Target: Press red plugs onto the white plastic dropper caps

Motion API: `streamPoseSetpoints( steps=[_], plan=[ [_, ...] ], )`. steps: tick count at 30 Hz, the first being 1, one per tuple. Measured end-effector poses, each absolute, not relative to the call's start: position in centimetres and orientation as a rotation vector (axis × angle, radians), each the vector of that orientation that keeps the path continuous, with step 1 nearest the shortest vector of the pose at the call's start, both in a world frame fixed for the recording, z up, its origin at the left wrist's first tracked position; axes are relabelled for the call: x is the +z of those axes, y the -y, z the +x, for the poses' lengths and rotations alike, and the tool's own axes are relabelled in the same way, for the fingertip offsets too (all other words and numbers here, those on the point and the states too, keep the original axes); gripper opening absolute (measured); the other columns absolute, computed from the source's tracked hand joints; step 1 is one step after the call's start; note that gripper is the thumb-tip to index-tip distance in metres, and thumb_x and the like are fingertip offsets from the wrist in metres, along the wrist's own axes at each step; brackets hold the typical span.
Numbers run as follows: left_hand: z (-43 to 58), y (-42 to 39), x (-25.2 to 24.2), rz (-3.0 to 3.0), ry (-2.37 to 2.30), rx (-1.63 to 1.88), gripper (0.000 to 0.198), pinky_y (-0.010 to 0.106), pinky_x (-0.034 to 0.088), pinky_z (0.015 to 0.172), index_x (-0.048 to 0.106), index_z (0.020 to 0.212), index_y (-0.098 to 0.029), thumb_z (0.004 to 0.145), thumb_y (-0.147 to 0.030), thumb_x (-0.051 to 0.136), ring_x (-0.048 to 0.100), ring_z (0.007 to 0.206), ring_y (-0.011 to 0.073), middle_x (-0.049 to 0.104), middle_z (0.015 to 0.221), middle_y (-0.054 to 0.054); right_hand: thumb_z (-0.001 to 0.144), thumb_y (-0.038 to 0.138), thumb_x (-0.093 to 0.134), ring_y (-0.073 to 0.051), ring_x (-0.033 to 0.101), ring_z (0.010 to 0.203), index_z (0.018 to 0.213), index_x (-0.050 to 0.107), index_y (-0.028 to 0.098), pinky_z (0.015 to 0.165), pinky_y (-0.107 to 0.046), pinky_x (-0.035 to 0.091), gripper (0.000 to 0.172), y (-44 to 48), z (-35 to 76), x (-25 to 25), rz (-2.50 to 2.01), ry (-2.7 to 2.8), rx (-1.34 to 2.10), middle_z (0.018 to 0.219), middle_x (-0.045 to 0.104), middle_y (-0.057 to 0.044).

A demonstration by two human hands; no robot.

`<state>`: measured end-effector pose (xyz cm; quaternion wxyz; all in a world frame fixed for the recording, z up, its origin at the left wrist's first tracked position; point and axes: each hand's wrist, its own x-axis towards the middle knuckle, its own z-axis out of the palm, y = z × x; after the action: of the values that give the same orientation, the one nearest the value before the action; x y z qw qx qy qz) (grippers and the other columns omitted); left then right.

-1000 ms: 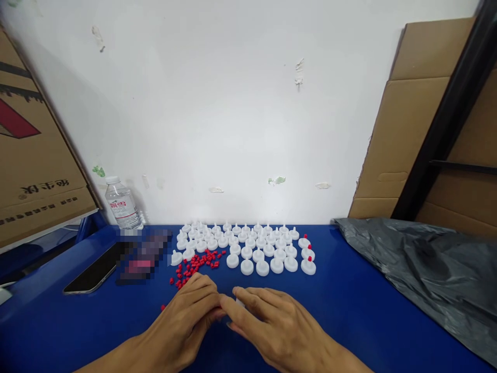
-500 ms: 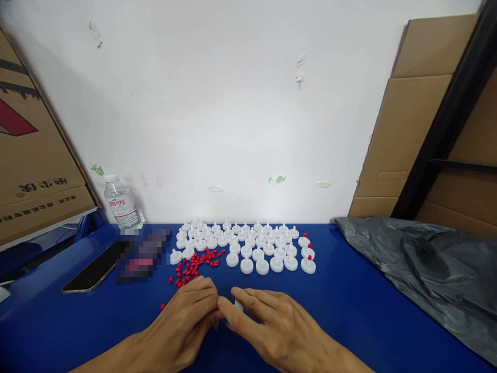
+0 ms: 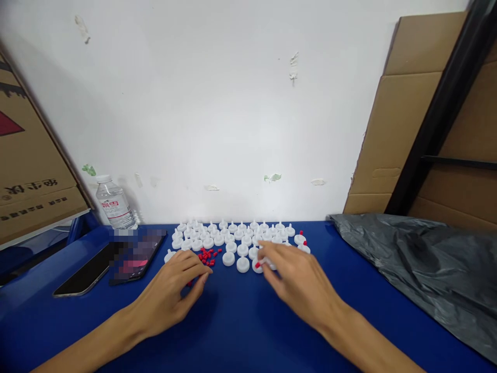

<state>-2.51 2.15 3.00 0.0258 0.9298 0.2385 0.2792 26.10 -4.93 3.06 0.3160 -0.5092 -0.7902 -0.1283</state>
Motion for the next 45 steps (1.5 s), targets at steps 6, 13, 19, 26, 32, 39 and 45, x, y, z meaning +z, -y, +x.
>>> streamPoseSetpoints(
  steps=[6, 13, 19, 26, 32, 39, 45],
  plan=[
    [-3.0, -3.6, 2.6, 2.888, -0.887, 0.704, 0.025, 0.044, 0.049, 0.093, 0.069, 0.114, -0.02, 0.1, -0.015, 0.048, 0.055, 0.106, 0.026, 0.064, 0.108, 0.008, 0.094, 0.041, 0.056, -0.029, 0.07, 0.093, 0.096, 0.068, 0.025, 0.069, -0.036, 0.053, 0.02, 3.0, 32.6, 5.2, -1.884, 1.778, -0.432, 0.111, 0.073, -0.006],
    [-3.4, -4.2, 1.9, 2.948, -0.987, 0.587, 0.027, 0.051, 0.049, 0.1, 0.064, 0.122, -0.022, 0.098, -0.017, 0.052, 0.051, 0.118, 0.0302, 0.056, 0.124, 0.011, 0.089, 0.036, 0.063, -0.029, 0.068, 0.077, 0.09, 0.074, 0.025, 0.056, -0.034, 0.04, 0.015, 2.2, 36.0, 4.3, -2.325, 1.687, -0.238, 0.088, 0.073, -0.007],
    [-3.2, -3.9, 2.0, 2.953, -1.011, 0.516, 0.029, 0.052, 0.049, 0.101, 0.062, 0.126, -0.022, 0.099, -0.016, 0.051, 0.05, 0.12, 0.031, 0.055, 0.125, 0.012, 0.085, 0.035, 0.065, -0.029, 0.069, 0.073, 0.085, 0.074, 0.028, 0.054, -0.033, 0.038, 0.011, 2.4, 35.8, 3.6, -2.397, 1.696, -0.1, 0.081, 0.074, -0.004],
    [-3.2, -4.0, 1.9, 2.956, -1.016, 0.527, 0.029, 0.052, 0.049, 0.101, 0.062, 0.125, -0.022, 0.098, -0.016, 0.053, 0.051, 0.12, 0.0308, 0.056, 0.125, 0.011, 0.085, 0.038, 0.065, -0.03, 0.069, 0.068, 0.082, 0.074, 0.027, 0.05, -0.033, 0.037, 0.015, 2.6, 36.2, 4.1, -2.348, 1.71, -0.08, 0.083, 0.076, -0.006],
    [-3.1, -4.0, 2.0, 2.968, -1.002, 0.527, 0.03, 0.051, 0.05, 0.099, 0.062, 0.125, -0.022, 0.098, -0.015, 0.053, 0.052, 0.118, 0.0304, 0.057, 0.123, 0.011, 0.096, 0.04, 0.054, -0.026, 0.071, 0.083, 0.09, 0.073, 0.026, 0.067, -0.034, 0.048, 0.024, 2.5, 34.7, 5.0, -2.086, 1.87, -0.102, 0.091, 0.077, -0.004],
    [-3.1, -4.3, 1.8, 2.978, -0.982, 0.527, 0.025, 0.049, 0.05, 0.097, 0.065, 0.12, -0.022, 0.101, -0.015, 0.051, 0.053, 0.117, 0.0296, 0.058, 0.122, 0.01, 0.098, 0.038, 0.055, -0.03, 0.064, 0.097, 0.097, 0.075, 0.024, 0.084, -0.041, 0.048, 0.025, 2.5, 32.4, 3.9, -1.668, 2.218, -0.092, 0.101, 0.074, -0.008],
    [-3.1, -4.6, 1.6, 2.969, -0.973, 0.469, 0.02, 0.048, 0.049, 0.095, 0.066, 0.111, -0.021, 0.103, -0.014, 0.05, 0.053, 0.115, 0.029, 0.058, 0.119, 0.009, 0.096, 0.027, 0.056, -0.028, 0.062, 0.09, 0.089, 0.073, 0.025, 0.08, -0.04, 0.046, 0.019, 2.3, 32.4, 3.5, -1.665, 2.231, -0.077, 0.093, 0.072, -0.006]
  ],
)
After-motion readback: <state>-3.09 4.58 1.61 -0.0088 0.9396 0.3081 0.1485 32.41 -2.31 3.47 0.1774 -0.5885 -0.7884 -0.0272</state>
